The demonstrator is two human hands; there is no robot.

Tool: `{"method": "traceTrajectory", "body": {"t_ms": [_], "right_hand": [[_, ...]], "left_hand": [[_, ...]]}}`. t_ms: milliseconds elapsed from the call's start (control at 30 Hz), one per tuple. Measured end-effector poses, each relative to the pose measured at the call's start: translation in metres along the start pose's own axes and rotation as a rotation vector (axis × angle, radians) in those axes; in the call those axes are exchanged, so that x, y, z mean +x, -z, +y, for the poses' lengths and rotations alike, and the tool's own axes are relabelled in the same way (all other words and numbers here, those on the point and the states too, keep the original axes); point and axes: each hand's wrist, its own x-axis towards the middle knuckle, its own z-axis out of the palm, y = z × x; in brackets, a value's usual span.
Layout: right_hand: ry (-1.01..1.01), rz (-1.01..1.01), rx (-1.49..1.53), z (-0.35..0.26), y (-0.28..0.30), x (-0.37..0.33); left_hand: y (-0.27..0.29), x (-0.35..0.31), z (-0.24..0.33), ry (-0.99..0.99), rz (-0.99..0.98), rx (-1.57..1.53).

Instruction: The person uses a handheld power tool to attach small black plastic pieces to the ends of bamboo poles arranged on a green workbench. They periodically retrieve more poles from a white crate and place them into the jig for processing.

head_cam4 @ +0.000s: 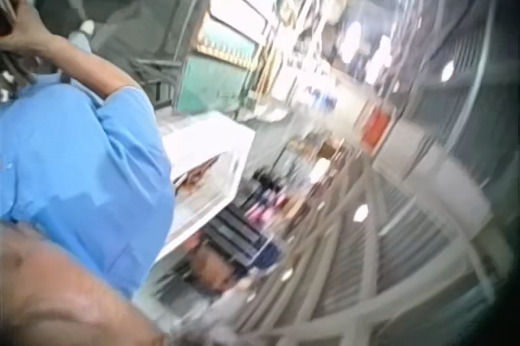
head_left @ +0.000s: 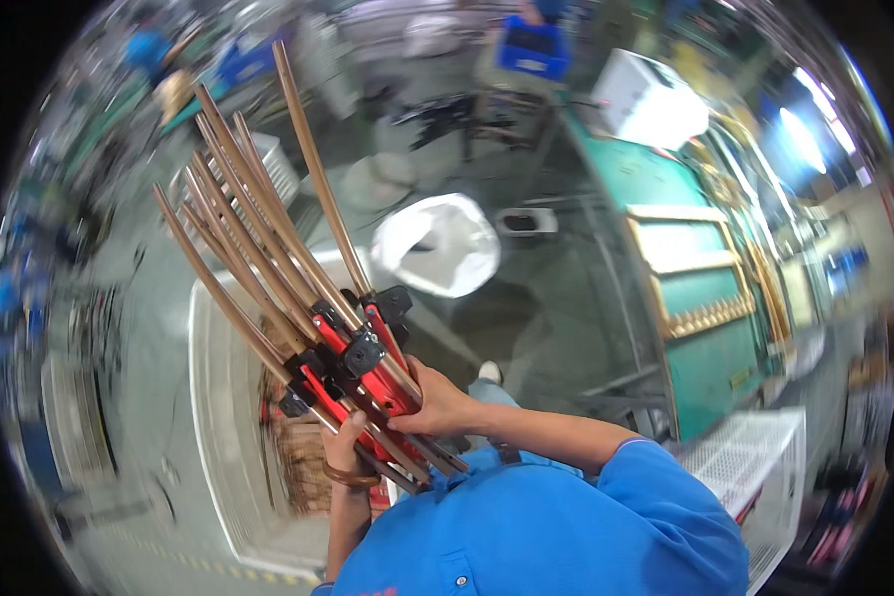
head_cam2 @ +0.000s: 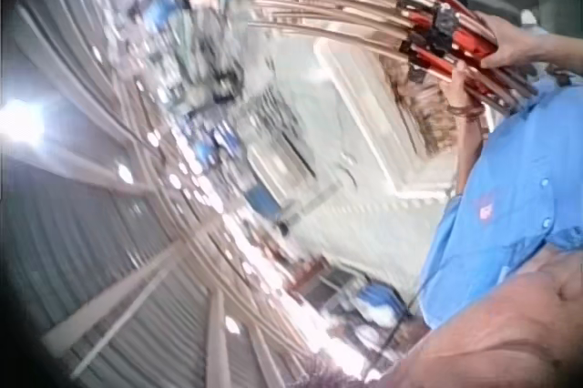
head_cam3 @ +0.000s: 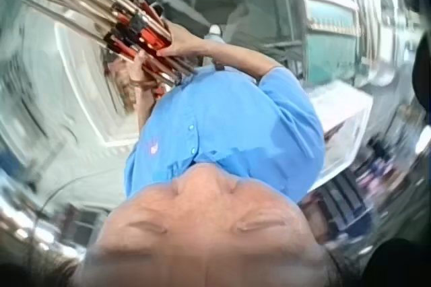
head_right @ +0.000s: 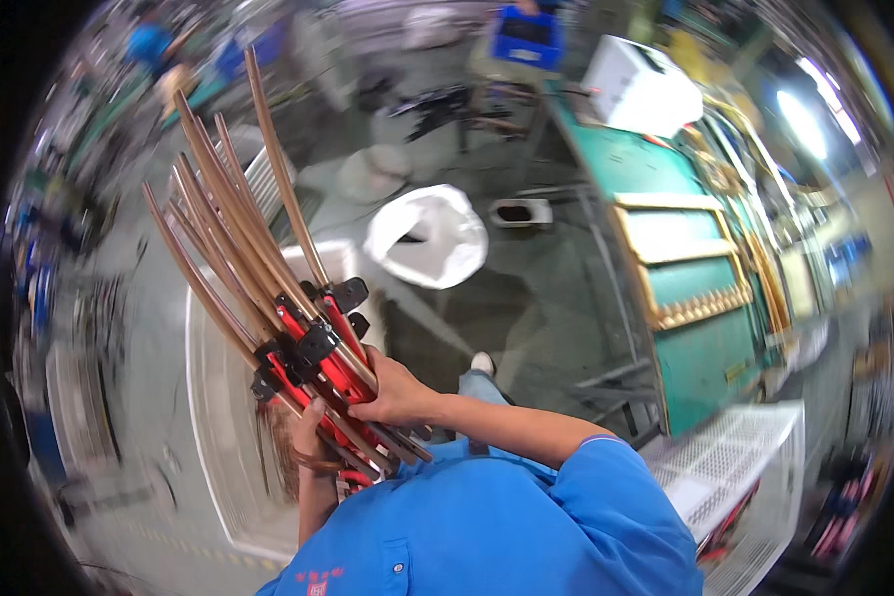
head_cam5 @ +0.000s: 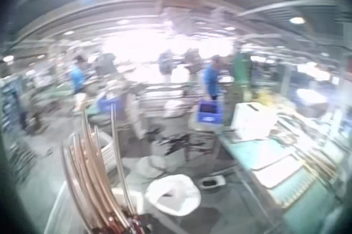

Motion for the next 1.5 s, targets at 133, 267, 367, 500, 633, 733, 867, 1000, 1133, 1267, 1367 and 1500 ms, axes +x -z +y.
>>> {"method": "traceTrajectory", "body": {"t_ms": [133, 267, 367, 500, 633, 733, 867, 1000, 1133, 1267, 1367, 1500], "right_hand": [[-0.094, 0.274, 0.131, -0.043, 0.020, -0.069], [-0.047, 0.475, 0.155, -0.020, 0.143, -0.113], [-0.077, 0.621, 0.209, 0.010, 0.206, -0.171], [-0.162, 0.732, 0.309, 0.000, 0.282, -0.240], [-0.230, 0.753, 0.236, 0.016, 0.365, -0.296], [-0.370, 0.638, 0.349, 0.029, 0.423, -0.326], [-0.598, 0.632, 0.399, 0.087, 0.478, -0.380], [-0.820, 0.809, 0.053, 0.103, 0.501, -0.391], [-1.106, 0.840, -0.193, 0.084, 0.505, -0.378], [-1.250, 0.897, -0.307, 0.094, 0.497, -0.366], [-1.240, 1.020, -0.304, 0.087, 0.491, -0.356], [-1.150, 1.120, -0.365, 0.086, 0.484, -0.360]], "left_hand": [[-0.070, -0.014, 0.029, 0.110, -0.349, -0.005], [-0.201, 0.013, -0.029, 0.251, -0.497, 0.007], [-0.265, 0.024, -0.093, 0.411, -0.628, 0.111], [-0.363, 0.009, -0.152, 0.622, -0.731, 0.071], [-0.445, -0.003, -0.207, 0.789, -0.760, 0.090], [-0.486, -0.008, -0.238, 0.978, -0.702, 0.202], [-0.519, -0.005, -0.314, 1.085, -0.763, 0.317], [-0.547, 0.031, -0.362, 1.415, -0.833, 0.686], [-0.560, 0.052, -0.367, 1.605, -0.965, 0.982], [-0.584, 0.069, -0.342, 1.971, -1.303, 1.130], [-0.601, 0.092, -0.342, 1.984, -1.559, 1.245], [-0.678, 0.119, -0.288, 1.438, -2.318, 1.149]]}}
